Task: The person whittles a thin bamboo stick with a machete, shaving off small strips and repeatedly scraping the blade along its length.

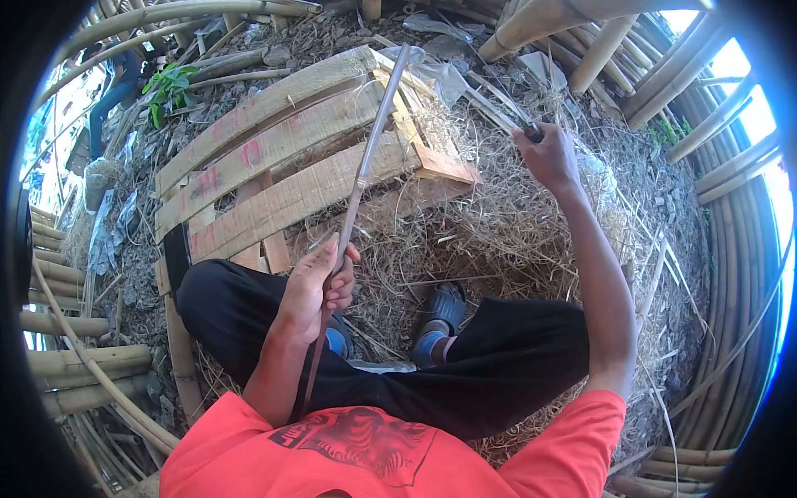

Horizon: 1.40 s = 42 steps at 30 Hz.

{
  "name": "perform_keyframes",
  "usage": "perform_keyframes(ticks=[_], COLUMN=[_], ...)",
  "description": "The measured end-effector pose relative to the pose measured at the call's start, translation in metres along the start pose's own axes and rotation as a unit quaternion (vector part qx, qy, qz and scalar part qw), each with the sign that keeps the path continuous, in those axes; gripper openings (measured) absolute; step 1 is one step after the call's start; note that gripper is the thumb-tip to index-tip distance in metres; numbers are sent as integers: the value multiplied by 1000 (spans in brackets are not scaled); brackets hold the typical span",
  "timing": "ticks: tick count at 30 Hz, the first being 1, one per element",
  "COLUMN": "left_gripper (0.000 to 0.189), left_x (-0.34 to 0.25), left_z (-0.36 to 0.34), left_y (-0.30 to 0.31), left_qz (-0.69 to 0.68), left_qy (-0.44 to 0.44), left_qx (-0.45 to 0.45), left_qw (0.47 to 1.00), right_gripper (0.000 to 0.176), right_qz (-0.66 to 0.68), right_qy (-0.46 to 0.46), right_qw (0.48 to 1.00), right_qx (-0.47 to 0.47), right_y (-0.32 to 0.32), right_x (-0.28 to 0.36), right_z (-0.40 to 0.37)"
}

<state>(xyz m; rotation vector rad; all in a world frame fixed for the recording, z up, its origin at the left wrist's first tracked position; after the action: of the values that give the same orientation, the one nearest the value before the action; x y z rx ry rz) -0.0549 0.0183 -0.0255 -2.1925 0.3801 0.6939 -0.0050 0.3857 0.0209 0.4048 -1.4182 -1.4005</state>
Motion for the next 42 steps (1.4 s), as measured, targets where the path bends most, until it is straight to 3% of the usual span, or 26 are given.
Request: perform_keyframes(ticks=[3,4,5,6,10,13,16,17,20,25,28,29,31,33,34,36,39,42], left_gripper=[27,26,26,25,25,25,24,24,23,22,22,22,22,21,20,19,19,20], left_x=[2,1,2,3,6,12,13,12,10,-2,5,15,31,7,8,10,12,19], left_z=[1,2,4,6,1,-4,-8,-9,-7,-3,-3,-10,-29,-20,-17,-10,-4,1], left_y=[-1,-4,-6,-5,-12,-11,-15,-15,-14,-17,-13,-8,2,3,0,-14,-10,-4], left_qz=[13,27,22,19,14,76,97,106,109,117,136,158,199,122,69,82,83,83], left_qy=[3,1,-6,-13,-19,-54,-93,-102,-106,-116,-112,-110,-123,-106,-84,-83,-77,-76], left_qx=[4,12,28,44,58,19,-22,-34,-56,-81,-79,-77,-46,-48,-50,-8,-6,-14], left_qw=[1000,1000,999,999,998,995,991,989,987,983,981,978,971,986,993,993,994,994], right_gripper=[32,25,19,14,16,15,14,13,11,4,19,23,31,36,35,36,33,33], right_qz=[62,56,29,-44,-74,-69,-99,-136,-131,-132,-177,-225,-205,-195,-162,-83,-38,20], right_qy=[58,156,263,303,334,376,259,333,291,297,275,192,16,16,41,-29,9,21], right_qw=[996,982,961,947,915,906,937,923,932,937,933,945,978,965,977,996,998,999], right_qx=[36,90,75,96,211,183,212,135,171,130,151,140,-25,-175,-130,10,-48,-40], right_y=[-2,-5,-9,-10,-24,-30,-33,-27,-38,-38,-50,-39,33,32,35,14,17,22], right_x=[36,77,94,117,163,162,153,149,141,143,128,92,-14,-62,-10,3,-7,18], right_z=[-12,-29,-39,-50,-76,-76,-58,-53,-41,-31,-21,3,58,53,19,-3,-4,-8])
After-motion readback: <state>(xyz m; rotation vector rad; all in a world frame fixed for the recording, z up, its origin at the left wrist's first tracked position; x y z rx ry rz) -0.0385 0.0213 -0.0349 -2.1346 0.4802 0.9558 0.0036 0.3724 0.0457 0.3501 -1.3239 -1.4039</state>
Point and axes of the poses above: each hand's wrist, its own z-axis towards the middle knuckle, its own y-axis out of the back of the hand, x = y × z, the point moved 4 cm from there along z, towards the middle knuckle, and after that the axes turned 11 degrees about y, right-handed, at the moved point
